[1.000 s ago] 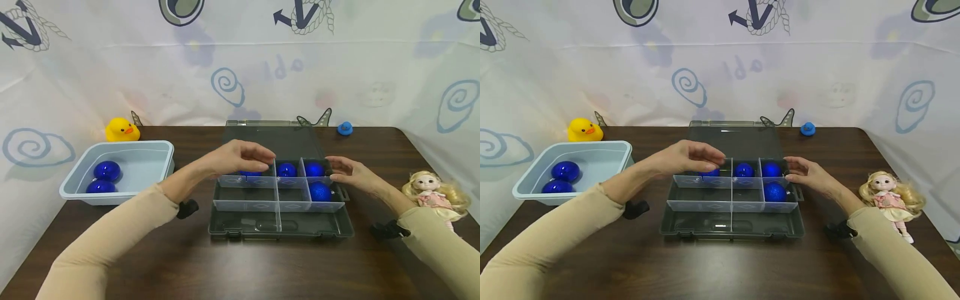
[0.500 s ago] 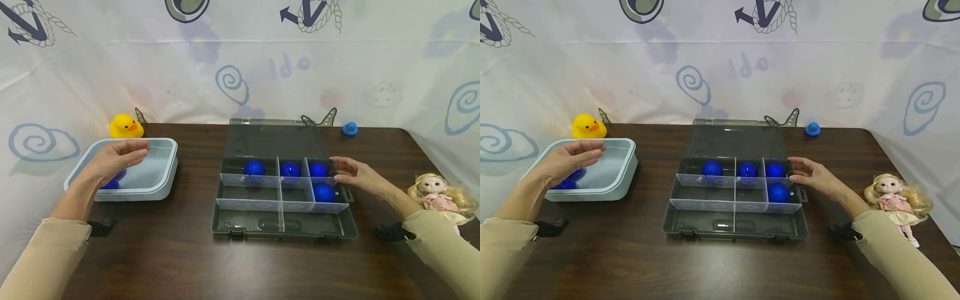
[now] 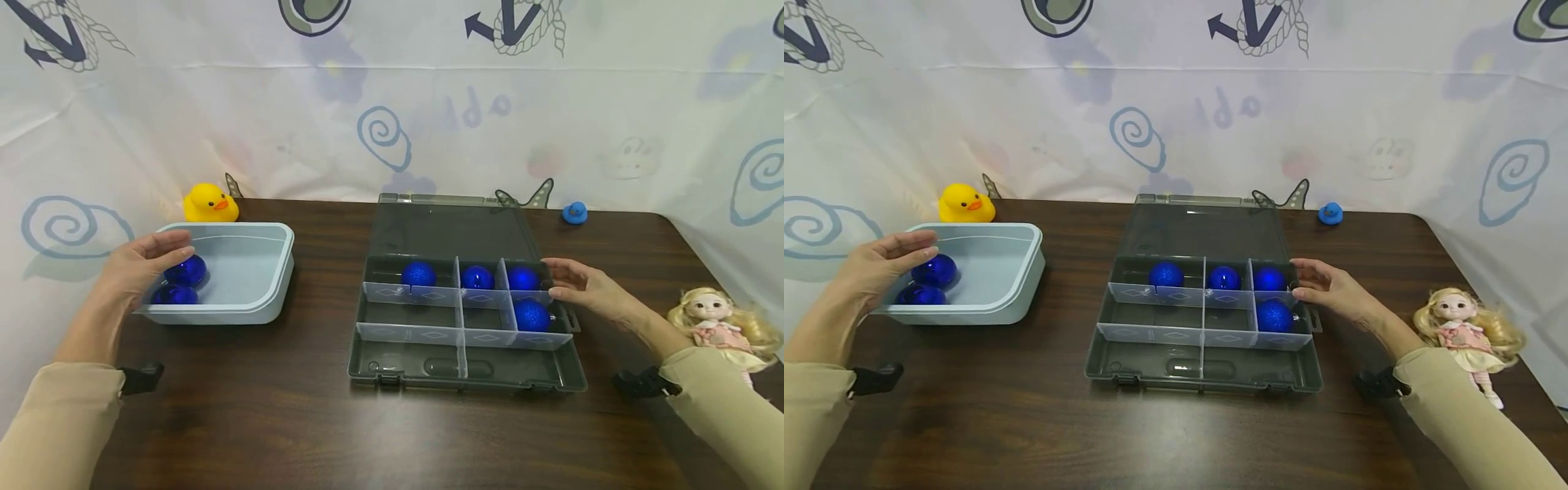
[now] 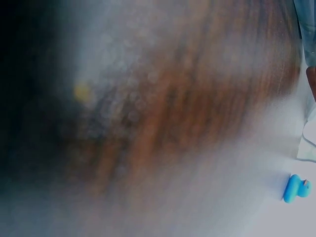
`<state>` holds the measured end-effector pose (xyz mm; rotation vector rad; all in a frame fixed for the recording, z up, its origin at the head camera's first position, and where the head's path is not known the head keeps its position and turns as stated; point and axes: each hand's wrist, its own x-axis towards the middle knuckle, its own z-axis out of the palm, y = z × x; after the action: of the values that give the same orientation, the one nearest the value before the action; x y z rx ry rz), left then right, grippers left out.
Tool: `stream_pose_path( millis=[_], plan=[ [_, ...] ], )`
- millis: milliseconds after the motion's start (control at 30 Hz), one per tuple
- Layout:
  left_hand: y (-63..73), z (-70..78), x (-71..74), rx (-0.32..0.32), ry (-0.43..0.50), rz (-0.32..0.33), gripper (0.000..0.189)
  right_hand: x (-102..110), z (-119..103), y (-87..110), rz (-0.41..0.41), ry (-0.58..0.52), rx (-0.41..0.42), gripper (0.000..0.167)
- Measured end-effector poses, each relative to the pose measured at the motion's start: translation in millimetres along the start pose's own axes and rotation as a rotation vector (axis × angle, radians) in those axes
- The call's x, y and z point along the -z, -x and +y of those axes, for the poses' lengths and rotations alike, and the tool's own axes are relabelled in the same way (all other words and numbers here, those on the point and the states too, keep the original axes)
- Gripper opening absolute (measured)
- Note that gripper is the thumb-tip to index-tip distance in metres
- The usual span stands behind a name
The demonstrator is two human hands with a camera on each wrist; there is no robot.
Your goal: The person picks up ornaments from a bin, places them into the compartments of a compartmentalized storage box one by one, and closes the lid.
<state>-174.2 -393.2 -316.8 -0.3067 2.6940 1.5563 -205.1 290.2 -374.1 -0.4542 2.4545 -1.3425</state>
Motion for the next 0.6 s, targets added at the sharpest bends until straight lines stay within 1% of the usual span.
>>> stream_pose_path(
  millis=[133,167,233,367,467,533,600],
  plan=[
    [-2.5,-3.7,0.3,0.041,-0.094,0.045,0.046,-1.1,-0.3,1.1,-0.004,-0.006,0.007,0.058],
    [-3.3,-4.5,0.3,0.046,-0.117,0.051,0.05,-1.3,-0.6,1.5,-0.005,-0.01,0.009,0.058],
    [-5.5,-6.2,0.3,0.045,-0.132,0.049,0.056,-1.4,-1.3,2.2,-0.005,-0.015,0.014,0.058],
    [-10.4,-8.5,0.8,0.028,-0.169,0.007,0.065,-0.7,-2.2,3.1,-0.004,-0.028,0.012,0.058],
    [-12.6,-8.4,0.3,0.03,-0.214,-0.034,0.07,-0.4,-1.7,2.7,-0.007,-0.032,0.011,0.058],
    [-13.4,-7.5,-0.9,0.044,-0.241,-0.061,0.074,-0.4,-0.8,1.9,-0.004,-0.027,0.007,0.058],
    [-14.1,-6.0,-1.9,0.063,-0.252,-0.102,0.076,-0.5,-0.4,1.3,0.0,-0.019,0.001,0.058]
  ],
)
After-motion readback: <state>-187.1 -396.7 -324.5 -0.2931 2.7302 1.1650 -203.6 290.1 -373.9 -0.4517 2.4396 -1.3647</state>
